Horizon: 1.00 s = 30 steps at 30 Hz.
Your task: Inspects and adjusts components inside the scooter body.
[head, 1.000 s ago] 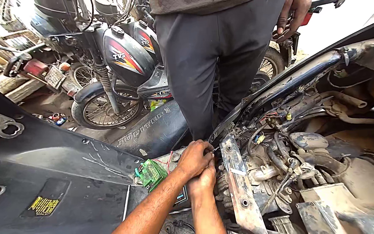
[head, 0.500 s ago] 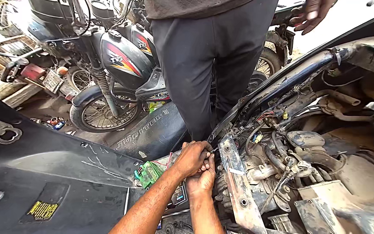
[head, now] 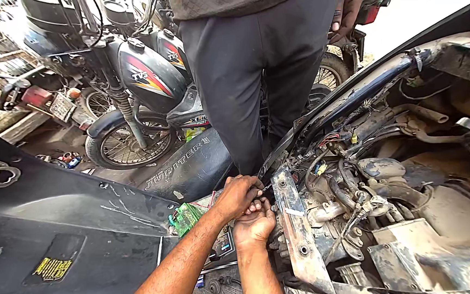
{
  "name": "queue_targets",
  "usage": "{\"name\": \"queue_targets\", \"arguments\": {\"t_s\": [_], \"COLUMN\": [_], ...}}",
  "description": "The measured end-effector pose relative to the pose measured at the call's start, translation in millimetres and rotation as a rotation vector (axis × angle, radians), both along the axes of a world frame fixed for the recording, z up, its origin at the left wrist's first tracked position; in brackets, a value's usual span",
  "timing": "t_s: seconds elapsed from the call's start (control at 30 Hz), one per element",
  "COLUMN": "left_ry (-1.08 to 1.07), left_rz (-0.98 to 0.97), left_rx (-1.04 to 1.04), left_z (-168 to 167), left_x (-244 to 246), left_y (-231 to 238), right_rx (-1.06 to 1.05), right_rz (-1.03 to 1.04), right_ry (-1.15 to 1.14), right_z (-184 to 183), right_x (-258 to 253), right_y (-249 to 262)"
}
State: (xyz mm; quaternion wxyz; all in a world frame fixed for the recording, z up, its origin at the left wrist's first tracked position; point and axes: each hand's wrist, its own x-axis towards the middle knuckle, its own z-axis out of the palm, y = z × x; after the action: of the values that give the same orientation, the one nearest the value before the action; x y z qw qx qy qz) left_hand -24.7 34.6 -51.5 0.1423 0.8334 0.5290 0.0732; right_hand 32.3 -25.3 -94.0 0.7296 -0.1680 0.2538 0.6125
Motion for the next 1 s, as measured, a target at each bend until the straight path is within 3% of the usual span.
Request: {"name": "queue_targets", "arguments": {"t_s": [0.17,0.4,0.53,0.67,0.87,1.0], "left_ry": [0.024,-0.021,0.195,0.407,0.133,0.233], "left_rz": [-0.023,-0.034,0.036,0.045,0.154,0.039], "left_rx": [0.055,0.097,0.263,0.430,0.135,0.162], "left_z": [-0.1,5.8,11.6,7.0,-1.4,-5.4], "left_x": [2.7,4.7,28.3,55.5,45.9,41.8], "left_y": [-1.5,-0.9,-11.5,-24.2,-20.5,-29.8], "right_rx": [-0.162,-0.111,-0.040,-0.064,-0.048,-0.084], "right_rz": [0.070,0.147,0.049,-0.002,-0.083,0.024], "right_ry": [-0.216,-0.380,-0.453,-0.336,-0.226,-0.257], "right_z": [2.1,-10.7,-19.7,-10.7,-15.6,-2.0], "right_x": [-6.2,-5.9,-12.9,-12.3,-17.4,-11.1], "right_y": [5.5,0.8,0.1,-14.5,-7.2,-18.4]}}
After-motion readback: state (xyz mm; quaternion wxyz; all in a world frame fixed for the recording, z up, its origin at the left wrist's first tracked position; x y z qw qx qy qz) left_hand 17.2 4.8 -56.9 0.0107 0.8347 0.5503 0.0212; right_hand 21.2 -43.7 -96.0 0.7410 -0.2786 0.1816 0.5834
